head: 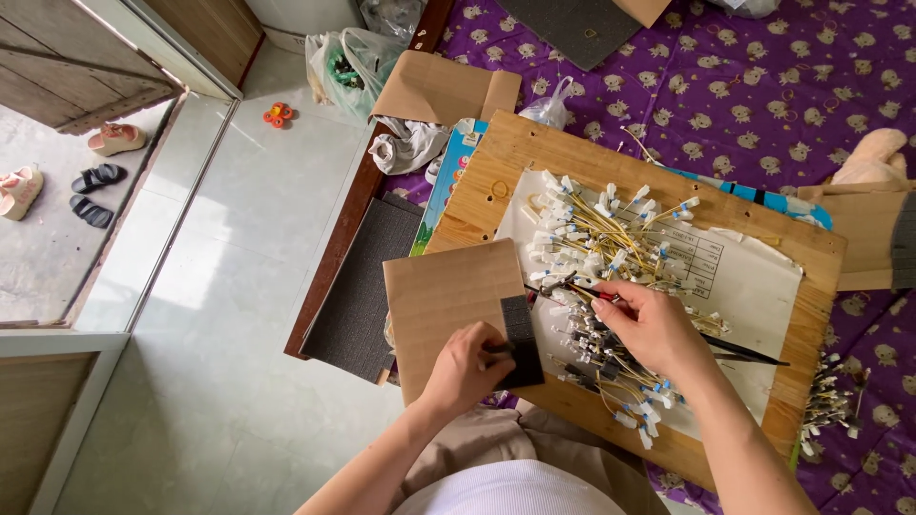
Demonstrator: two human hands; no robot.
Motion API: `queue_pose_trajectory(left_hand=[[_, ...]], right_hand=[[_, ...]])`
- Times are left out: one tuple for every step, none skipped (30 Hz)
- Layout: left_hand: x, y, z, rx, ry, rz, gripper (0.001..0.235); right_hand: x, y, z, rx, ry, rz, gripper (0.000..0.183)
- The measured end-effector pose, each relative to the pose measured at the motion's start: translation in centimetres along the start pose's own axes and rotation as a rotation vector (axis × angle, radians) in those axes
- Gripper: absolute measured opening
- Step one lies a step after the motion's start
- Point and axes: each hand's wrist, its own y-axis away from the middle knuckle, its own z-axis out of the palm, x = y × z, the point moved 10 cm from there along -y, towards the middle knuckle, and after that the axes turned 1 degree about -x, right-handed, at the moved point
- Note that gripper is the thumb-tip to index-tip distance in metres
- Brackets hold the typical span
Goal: Assembling small wire components by manually attaching connectors to individual wires
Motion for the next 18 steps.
queue_pose_trajectory(left_hand=[[1.6, -0.4, -0.3, -0.001, 0.001, 0.002, 0.035], [2.5, -0.7, -0.3, -0.032, 0.226, -0.066, 0.032], [3.4, -0.7, -0.2, -0.060, 0.448, -0.138, 0.030], [4.4, -1.1, 0.1, -0.061, 0.446, -0.140, 0.030], [5.9, -1.7, 0.8, -0.096, 0.652, -0.127, 0.037], [7.4, -2.3, 1.5, -0.131, 0.859, -0.112, 0.045], [8.0, -3.1, 2.1, -0.134, 0.861, -0.108, 0.045], [8.7, -3.8, 2.5, -0.129, 0.910, -0.088, 0.050], [9.3, -4.4, 2.9, -0.122, 0.959, -0.072, 0.056], [9.5, -4.7, 3.5, -0.124, 0.960, -0.072, 0.056], [9.4, -5.1, 3.9, -0.108, 0.995, -0.087, 0.068], [9.4, -5.5, 4.2, -0.092, 1.030, -0.103, 0.080], [9.6, -5.5, 4.2, -0.093, 1.029, -0.102, 0.080], [9.7, -5.5, 4.1, -0.085, 1.032, -0.111, 0.085], [9.8, -5.7, 4.0, -0.077, 1.035, -0.118, 0.090], [9.6, -5.5, 4.5, -0.078, 1.033, -0.114, 0.090], [9.3, -5.7, 4.7, -0.071, 1.062, -0.122, 0.090], [8.9, -5.8, 5.0, -0.064, 1.091, -0.130, 0.091]], right_hand=[[0.0, 0.0, -0.2, 0.002, 0.001, 0.001, 0.028], [0.1, 0.0, -0.2, -0.011, -0.015, 0.014, 0.029], [0.1, 0.0, 0.1, -0.027, -0.033, 0.026, 0.030], [-0.2, 0.0, 0.1, -0.029, -0.035, 0.027, 0.030], [-0.6, -0.1, -0.1, -0.030, -0.036, 0.025, 0.029], [-1.0, -0.3, -0.2, -0.030, -0.037, 0.022, 0.028], [-0.7, -0.6, -0.2, -0.026, -0.035, 0.024, 0.028], [-0.6, -0.9, -0.2, -0.023, -0.040, 0.004, 0.027], [-0.6, -1.1, -0.1, -0.023, -0.045, -0.015, 0.027], [-0.5, -0.9, -0.2, -0.022, -0.045, -0.013, 0.027], [-0.4, -1.0, -0.1, -0.032, -0.044, 0.000, 0.029], [-0.3, -1.0, 0.0, -0.043, -0.044, 0.014, 0.031], [-0.7, -0.7, -0.1, -0.041, -0.045, 0.013, 0.031], [-1.2, -0.5, -0.2, -0.048, -0.048, 0.013, 0.031], [-1.6, -0.3, -0.4, -0.052, -0.050, 0.012, 0.031], [-1.5, -0.2, -0.5, -0.049, -0.051, 0.010, 0.031], [-1.6, -0.3, -0.5, -0.051, -0.057, 0.017, 0.032], [-1.5, -0.5, -0.5, -0.054, -0.063, 0.023, 0.033]])
